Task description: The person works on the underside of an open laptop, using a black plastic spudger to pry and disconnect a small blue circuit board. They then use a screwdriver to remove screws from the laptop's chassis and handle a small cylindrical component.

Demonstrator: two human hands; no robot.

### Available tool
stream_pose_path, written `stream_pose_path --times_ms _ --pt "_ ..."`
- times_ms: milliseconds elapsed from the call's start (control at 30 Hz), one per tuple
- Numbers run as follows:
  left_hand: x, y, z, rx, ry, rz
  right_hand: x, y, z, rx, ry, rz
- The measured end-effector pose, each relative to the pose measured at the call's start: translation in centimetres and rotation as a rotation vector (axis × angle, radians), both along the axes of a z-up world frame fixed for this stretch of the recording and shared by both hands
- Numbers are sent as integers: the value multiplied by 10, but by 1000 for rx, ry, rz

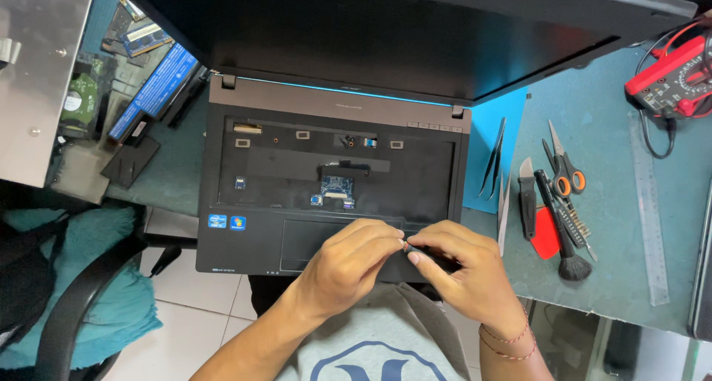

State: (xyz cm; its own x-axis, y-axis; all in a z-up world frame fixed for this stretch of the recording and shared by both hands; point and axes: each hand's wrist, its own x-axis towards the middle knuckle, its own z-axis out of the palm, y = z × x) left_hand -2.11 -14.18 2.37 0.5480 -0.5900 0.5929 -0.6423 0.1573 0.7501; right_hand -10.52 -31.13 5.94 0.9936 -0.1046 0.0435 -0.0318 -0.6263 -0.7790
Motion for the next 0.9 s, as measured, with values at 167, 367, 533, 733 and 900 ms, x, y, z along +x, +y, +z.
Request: stream_pose_path --times_ms 167,367,533,733,900 --pt "-1 1 -3 -2 -3 -4 0 0 3 -17 15 20" --pt "1 4 -5 -2 -30 17 -3 -1 0 -21 28 17" --pt "2 6 -6 35 -69 48 0 1 -2 -64 20 16" --pt "5 11 -5 66 -78 70 6 5 0 -69 22 32" --pt "10 13 0 -5 -39 130 13 10 3 8 -68 -79"
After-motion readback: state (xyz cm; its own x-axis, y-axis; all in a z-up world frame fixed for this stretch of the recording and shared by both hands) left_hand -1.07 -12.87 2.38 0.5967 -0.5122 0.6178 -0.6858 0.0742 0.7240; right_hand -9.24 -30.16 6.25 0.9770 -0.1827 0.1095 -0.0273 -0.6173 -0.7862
